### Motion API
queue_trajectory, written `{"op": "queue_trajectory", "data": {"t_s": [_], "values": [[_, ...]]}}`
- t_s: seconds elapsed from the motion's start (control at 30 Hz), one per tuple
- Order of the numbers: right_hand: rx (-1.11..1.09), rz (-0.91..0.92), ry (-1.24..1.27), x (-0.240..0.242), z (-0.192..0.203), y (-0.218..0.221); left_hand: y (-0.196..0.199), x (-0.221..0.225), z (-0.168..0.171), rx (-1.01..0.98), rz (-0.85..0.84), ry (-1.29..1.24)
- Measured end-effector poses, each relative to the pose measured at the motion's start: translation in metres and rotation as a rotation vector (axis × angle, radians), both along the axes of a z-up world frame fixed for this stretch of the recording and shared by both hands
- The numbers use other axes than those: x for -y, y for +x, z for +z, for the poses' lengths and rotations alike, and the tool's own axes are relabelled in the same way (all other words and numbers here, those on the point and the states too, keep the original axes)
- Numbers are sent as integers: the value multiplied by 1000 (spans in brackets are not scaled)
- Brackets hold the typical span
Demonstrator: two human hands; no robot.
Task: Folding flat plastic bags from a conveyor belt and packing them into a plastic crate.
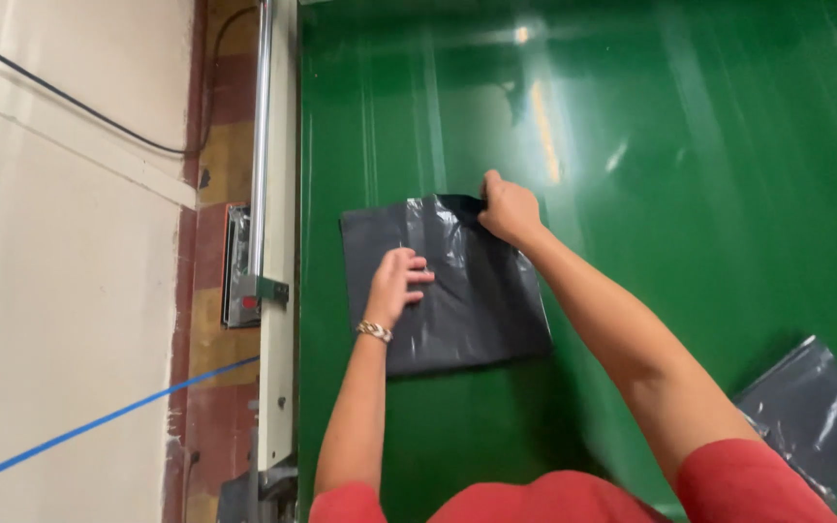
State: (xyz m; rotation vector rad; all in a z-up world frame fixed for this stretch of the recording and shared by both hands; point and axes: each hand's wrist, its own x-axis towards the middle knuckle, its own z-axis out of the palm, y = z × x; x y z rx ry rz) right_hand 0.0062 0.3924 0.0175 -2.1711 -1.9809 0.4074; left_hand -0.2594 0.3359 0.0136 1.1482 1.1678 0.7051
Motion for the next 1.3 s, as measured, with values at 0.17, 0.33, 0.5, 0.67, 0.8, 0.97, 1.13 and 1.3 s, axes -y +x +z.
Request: {"op": "queue_trajectory", "data": {"t_s": [0.17,0.33,0.5,0.67,0.8,0.97,1.13,1.3], "values": [[-47,155,353,93,45,-16,-31,6,22,348,105,-374],[-32,281,696,204,20,-30,-76,32,-7,873,542,-561],[-40,329,771,240,-7,-37,-105,73,-13,453,430,-175],[37,360,815,245,-6,-37,-100,132,2,-664,277,961],[163,385,669,254,15,-52,-107,150,-3,-1308,-225,1452],[202,566,636,262,15,-103,-101,138,-19,-1276,-452,1712],[-186,685,632,297,-33,-125,-39,168,56,-672,-941,1016],[-755,528,403,326,-7,-93,-7,96,12,-145,-764,210]]}}
